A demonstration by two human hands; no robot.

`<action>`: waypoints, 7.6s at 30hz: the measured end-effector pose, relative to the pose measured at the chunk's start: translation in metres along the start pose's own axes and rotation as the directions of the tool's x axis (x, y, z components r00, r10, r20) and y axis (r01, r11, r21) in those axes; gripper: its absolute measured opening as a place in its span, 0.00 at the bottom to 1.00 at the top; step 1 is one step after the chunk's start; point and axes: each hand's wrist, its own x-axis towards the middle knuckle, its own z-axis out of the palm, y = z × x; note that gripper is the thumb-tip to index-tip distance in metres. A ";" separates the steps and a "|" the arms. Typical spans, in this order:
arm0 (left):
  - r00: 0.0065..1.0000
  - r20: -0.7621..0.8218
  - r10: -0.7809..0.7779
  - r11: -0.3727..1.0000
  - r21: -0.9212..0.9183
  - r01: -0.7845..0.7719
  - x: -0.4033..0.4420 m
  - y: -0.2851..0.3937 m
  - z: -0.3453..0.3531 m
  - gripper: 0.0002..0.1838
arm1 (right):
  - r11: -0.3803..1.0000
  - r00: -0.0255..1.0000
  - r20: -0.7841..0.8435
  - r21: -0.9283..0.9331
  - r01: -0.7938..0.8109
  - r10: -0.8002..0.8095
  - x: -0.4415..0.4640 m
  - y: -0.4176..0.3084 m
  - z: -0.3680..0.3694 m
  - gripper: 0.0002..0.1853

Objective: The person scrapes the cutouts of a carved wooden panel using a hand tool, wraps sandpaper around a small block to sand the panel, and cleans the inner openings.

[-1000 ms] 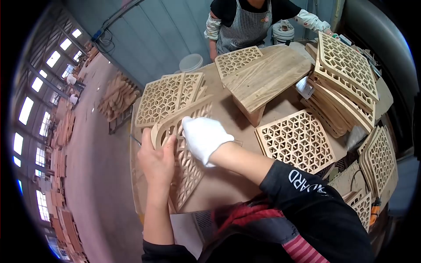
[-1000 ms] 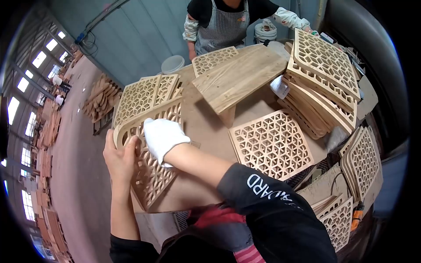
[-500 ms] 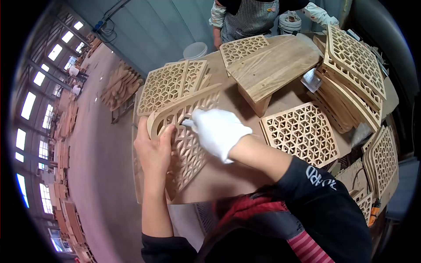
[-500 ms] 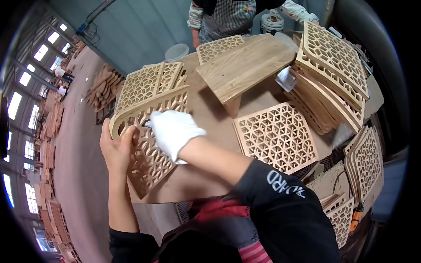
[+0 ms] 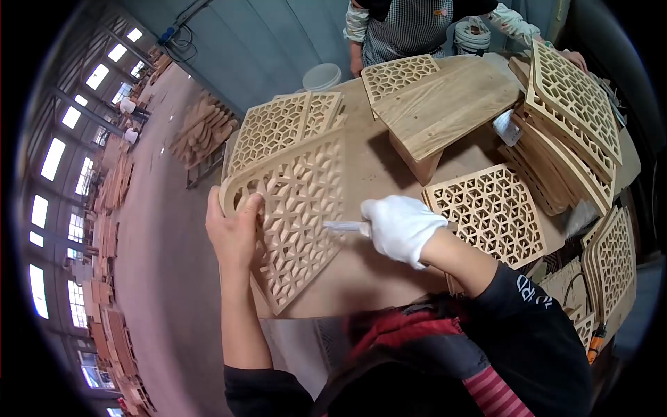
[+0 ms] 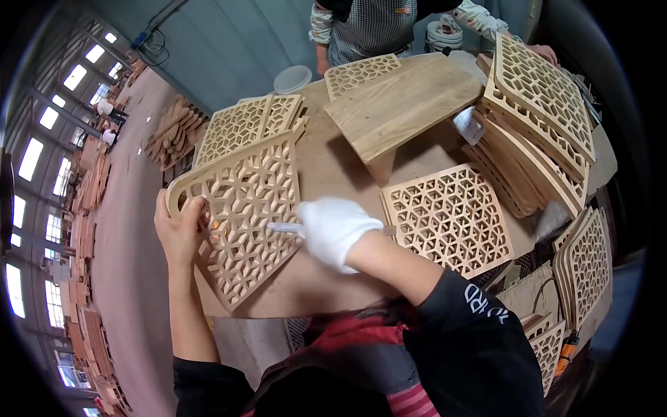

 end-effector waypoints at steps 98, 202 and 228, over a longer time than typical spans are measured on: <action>0.975 -0.079 0.210 0.976 0.075 -0.204 -0.020 0.043 0.040 0.16 | 0.997 0.981 -0.187 0.045 0.063 -0.053 0.015 -0.052 0.020 0.09; 0.567 0.303 -0.766 0.164 -0.760 0.628 -0.036 -0.152 -0.034 0.27 | 0.700 0.846 -0.219 0.677 -0.227 0.486 -0.049 0.079 0.057 0.10; 0.630 0.200 -0.751 0.576 -0.270 0.772 -0.055 -0.271 0.022 0.22 | 0.724 0.877 -0.135 0.630 -0.283 0.460 -0.056 0.099 0.103 0.11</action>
